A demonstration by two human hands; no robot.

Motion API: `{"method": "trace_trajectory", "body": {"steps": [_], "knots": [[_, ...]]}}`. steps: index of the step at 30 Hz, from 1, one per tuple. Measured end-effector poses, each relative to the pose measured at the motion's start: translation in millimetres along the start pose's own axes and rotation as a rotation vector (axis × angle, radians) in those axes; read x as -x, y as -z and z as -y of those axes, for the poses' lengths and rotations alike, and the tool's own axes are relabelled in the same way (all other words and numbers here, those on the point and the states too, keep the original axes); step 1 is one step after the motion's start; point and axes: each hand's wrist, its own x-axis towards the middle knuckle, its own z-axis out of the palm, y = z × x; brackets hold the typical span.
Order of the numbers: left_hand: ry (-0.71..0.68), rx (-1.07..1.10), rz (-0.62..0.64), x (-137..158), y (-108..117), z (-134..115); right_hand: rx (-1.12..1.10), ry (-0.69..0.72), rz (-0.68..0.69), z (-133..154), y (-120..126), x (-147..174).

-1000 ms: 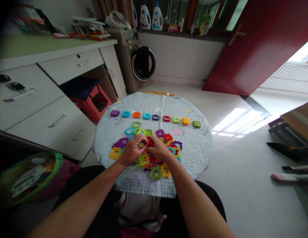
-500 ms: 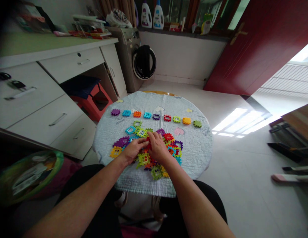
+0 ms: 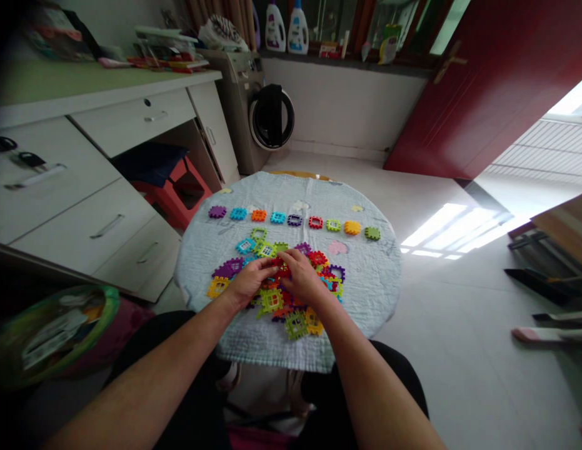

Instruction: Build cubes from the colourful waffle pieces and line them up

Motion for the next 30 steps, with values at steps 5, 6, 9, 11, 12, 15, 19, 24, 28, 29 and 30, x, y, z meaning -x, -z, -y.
{"method": "trace_trajectory", "body": {"steps": [5,6,9,11,12,15,19,24,28,29,30], "knots": [[-0.009,0.014,-0.013,-0.3,0.1,-0.4,-0.006,-0.006,-0.011,0.5,-0.9,-0.3],[-0.008,0.018,-0.017,-0.5,0.3,-0.4,-0.007,-0.007,-0.014,0.4,-1.1,-0.3],[0.0,0.013,-0.019,-0.7,0.6,-1.1,-0.004,-0.019,-0.029,0.4,-1.3,-0.6],[0.001,0.003,-0.019,-0.4,0.5,-1.9,0.003,-0.03,-0.047,0.6,-1.3,-1.0],[-0.002,-0.001,-0.018,-0.2,0.5,-2.2,0.005,-0.032,-0.054,0.8,-1.4,-1.2],[-0.029,-0.008,-0.013,0.0,0.4,-2.1,0.005,-0.026,-0.064,1.4,-1.9,-1.7],[-0.064,-0.007,-0.006,-1.6,0.4,-0.5,0.021,-0.027,-0.078,2.3,-3.9,-1.6],[-0.076,-0.025,0.008,-4.2,0.1,-1.0,0.097,-0.031,-0.057,3.0,-4.8,-1.2],[-0.022,-0.023,0.025,-4.5,0.4,-3.5,0.138,-0.067,-0.046,2.1,-2.8,-1.1],[-0.003,-0.019,0.029,-4.6,0.5,-3.9,0.145,-0.078,-0.055,1.9,-2.6,-1.0],[0.009,-0.016,0.032,-4.6,0.6,-4.2,0.152,-0.086,-0.062,1.7,-2.7,-0.9]]}}
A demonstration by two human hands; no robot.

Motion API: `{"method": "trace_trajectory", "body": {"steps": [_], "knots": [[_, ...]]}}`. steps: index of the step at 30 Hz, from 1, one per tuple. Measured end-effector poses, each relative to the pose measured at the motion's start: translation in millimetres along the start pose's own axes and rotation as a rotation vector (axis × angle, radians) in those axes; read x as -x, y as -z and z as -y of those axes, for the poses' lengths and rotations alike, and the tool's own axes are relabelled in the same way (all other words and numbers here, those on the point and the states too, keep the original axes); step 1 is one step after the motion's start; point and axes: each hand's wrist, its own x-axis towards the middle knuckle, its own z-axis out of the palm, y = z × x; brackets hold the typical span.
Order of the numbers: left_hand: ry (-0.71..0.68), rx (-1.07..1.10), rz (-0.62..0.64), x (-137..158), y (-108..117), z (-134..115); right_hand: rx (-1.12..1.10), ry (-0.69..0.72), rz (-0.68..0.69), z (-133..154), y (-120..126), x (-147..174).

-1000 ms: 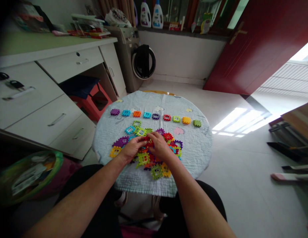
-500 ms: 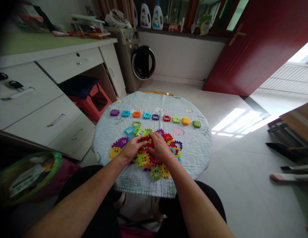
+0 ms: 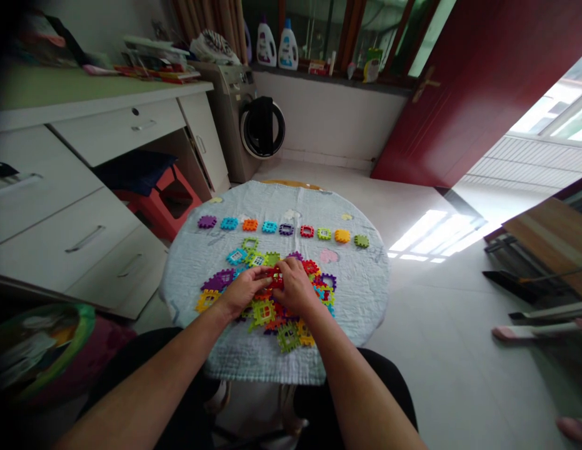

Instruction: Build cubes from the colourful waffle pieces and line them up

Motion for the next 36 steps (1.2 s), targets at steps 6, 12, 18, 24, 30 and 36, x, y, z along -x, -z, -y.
{"method": "trace_trajectory", "body": {"steps": [6,12,18,24,30,36], "knots": [[0.008,-0.013,0.009,-0.3,1.5,-1.6,0.021,-0.001,0.015,-2.2,1.5,-1.4],[-0.054,-0.098,-0.094,-2.1,12.9,-11.4,0.104,-0.106,-0.072,-41.3,29.0,-27.9],[-0.119,-0.123,-0.2,-9.0,37.7,-29.1,0.357,-0.287,0.053,-106.5,36.7,-81.5],[-0.166,-0.053,-0.349,-14.4,61.8,-43.4,0.481,-0.379,0.209,-147.9,27.3,-127.9],[-0.166,-0.027,-0.361,-15.5,65.0,-45.0,0.514,-0.383,0.291,-168.7,26.1,-153.6],[-0.177,-0.018,-0.351,-16.8,66.1,-43.7,0.536,-0.396,0.34,-178.0,20.1,-155.1]]}}
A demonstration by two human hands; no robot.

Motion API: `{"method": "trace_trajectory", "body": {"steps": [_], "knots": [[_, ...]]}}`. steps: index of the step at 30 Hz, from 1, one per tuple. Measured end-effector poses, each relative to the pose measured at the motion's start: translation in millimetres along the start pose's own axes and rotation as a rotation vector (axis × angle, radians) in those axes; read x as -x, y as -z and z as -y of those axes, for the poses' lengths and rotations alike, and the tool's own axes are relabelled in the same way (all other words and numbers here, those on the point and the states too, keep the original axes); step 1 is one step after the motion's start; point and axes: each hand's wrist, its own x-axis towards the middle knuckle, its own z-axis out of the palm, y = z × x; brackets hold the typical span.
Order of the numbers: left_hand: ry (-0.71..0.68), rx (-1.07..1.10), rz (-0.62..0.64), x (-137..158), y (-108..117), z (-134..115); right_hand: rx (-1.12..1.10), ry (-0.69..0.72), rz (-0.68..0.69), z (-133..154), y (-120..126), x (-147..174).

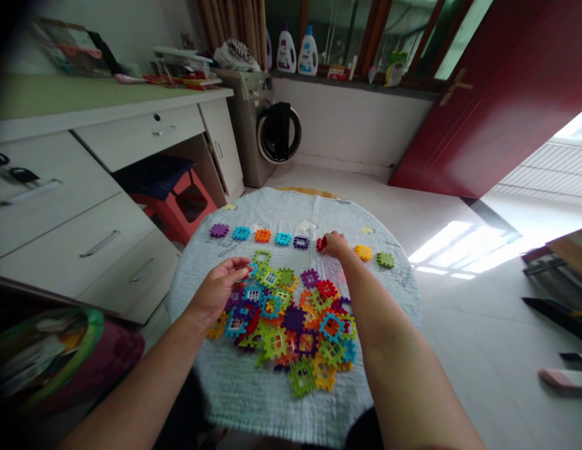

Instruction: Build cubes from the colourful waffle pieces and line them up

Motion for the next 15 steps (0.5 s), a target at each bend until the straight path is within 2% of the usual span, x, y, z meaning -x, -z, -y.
{"method": "trace_trajectory", "body": {"steps": [12,15], "knots": [[0.015,-0.007,0.0,-0.9,0.0,0.8,-0.001,0.002,-0.023,-0.8,0.4,0.6],[0.008,-0.011,-0.006,-1.6,1.2,-0.8,-0.056,0.0,-0.11,-4.1,4.2,10.5]]}}
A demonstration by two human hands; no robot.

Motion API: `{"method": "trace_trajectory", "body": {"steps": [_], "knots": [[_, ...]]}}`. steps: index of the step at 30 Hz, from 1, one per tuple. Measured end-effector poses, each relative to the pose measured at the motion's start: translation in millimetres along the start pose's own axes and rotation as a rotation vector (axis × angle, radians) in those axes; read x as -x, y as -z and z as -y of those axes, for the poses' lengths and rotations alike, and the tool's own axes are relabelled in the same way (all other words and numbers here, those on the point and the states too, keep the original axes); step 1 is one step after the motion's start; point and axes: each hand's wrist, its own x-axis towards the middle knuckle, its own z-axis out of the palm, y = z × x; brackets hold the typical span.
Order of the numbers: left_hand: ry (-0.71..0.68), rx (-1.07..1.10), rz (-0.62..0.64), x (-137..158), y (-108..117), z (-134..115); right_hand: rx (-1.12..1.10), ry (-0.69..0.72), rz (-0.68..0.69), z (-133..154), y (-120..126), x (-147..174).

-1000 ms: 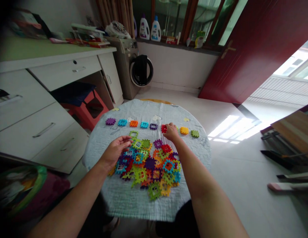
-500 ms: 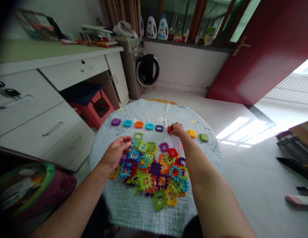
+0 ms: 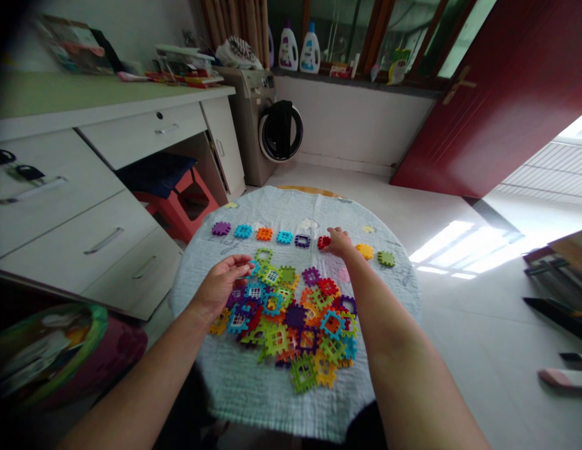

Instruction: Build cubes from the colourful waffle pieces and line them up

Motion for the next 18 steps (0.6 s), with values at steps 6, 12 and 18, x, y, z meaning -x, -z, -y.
{"method": "trace_trajectory", "body": {"steps": [6,12,18], "knots": [[-0.025,-0.017,-0.004,4.1,1.5,-3.9,-0.186,-0.026,-0.195,-12.0,19.5,60.6],[-0.07,-0.065,0.009,9.3,5.7,-4.8,-0.351,-0.051,-0.234,-6.7,37.0,159.7],[-0.107,-0.108,0.017,12.9,8.6,-5.8,-0.582,-0.2,-0.272,1.6,29.3,245.4]]}}
